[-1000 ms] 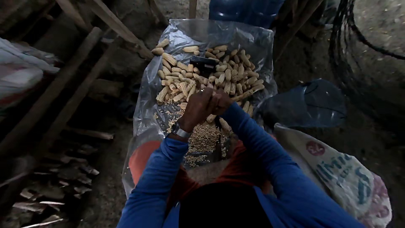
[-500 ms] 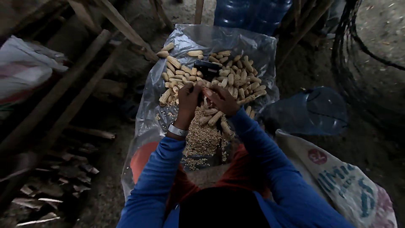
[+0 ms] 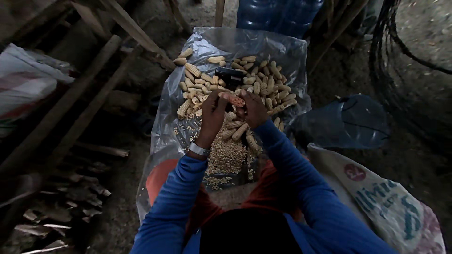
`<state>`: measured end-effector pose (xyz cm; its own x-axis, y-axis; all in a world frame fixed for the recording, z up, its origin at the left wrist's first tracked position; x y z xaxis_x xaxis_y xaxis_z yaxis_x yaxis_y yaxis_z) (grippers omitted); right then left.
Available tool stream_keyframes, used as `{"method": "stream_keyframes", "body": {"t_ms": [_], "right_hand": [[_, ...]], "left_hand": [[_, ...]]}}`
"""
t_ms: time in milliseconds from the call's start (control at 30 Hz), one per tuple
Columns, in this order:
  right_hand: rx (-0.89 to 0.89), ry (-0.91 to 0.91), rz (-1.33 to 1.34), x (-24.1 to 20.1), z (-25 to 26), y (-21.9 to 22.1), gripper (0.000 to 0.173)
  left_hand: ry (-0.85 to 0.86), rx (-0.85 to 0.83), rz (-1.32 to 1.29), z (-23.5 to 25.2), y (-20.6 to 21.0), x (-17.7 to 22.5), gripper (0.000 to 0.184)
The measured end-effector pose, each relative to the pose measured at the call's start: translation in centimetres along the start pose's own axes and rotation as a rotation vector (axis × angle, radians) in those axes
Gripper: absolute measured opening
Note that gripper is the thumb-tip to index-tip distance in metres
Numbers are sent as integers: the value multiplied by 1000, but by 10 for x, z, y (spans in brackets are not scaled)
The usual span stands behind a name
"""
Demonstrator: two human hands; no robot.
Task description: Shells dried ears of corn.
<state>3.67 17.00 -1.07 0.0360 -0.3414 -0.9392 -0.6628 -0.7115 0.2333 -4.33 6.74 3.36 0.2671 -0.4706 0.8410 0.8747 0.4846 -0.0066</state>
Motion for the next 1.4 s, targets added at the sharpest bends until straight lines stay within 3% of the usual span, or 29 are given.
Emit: {"method": "stream_keyframes", "body": {"t_ms": [233,400,600,833,1033,1167,1300,1400], "right_hand": [[-47,25,-76,-4,4,-5,51],[5,21,-151,-7,1,-4,45],[-52,182,-244,-1,-4,1,57],[-44,87,-429,-14,-7,-7,45],[-89,-266,-665,-37,-9,-7,40],[-62,-247,-653,-39,-13,-10,35],[-27,-198,-558,-43,-9,-26,30],[199,-186,-294,-64,-8,-80,30]], "left_hand": [[-93,77,-33,0,-9,-9,29],[-141,164,-75,9,-17,-32,28],[-199,117,-18,-4,-15,-13,27],[-172,126,-13,-3,-15,-11,27],[-171,67,35,-10,-11,-9,26],[-73,-15,79,0,-4,-16,27],[-113,-23,172,4,0,-20,34],[-190,31,190,3,-9,-29,41]]}}
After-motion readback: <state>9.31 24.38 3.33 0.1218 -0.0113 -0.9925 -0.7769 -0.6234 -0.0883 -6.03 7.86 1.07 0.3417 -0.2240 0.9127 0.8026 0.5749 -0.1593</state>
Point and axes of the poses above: each hand's wrist, its own z-axis towards the middle knuckle, its own y-axis out of the palm, x = y × z, the point moved 10 cm from there along z, towards the middle knuckle, and after that the axes turned 13 degrees about y, right-handed, at the moved point
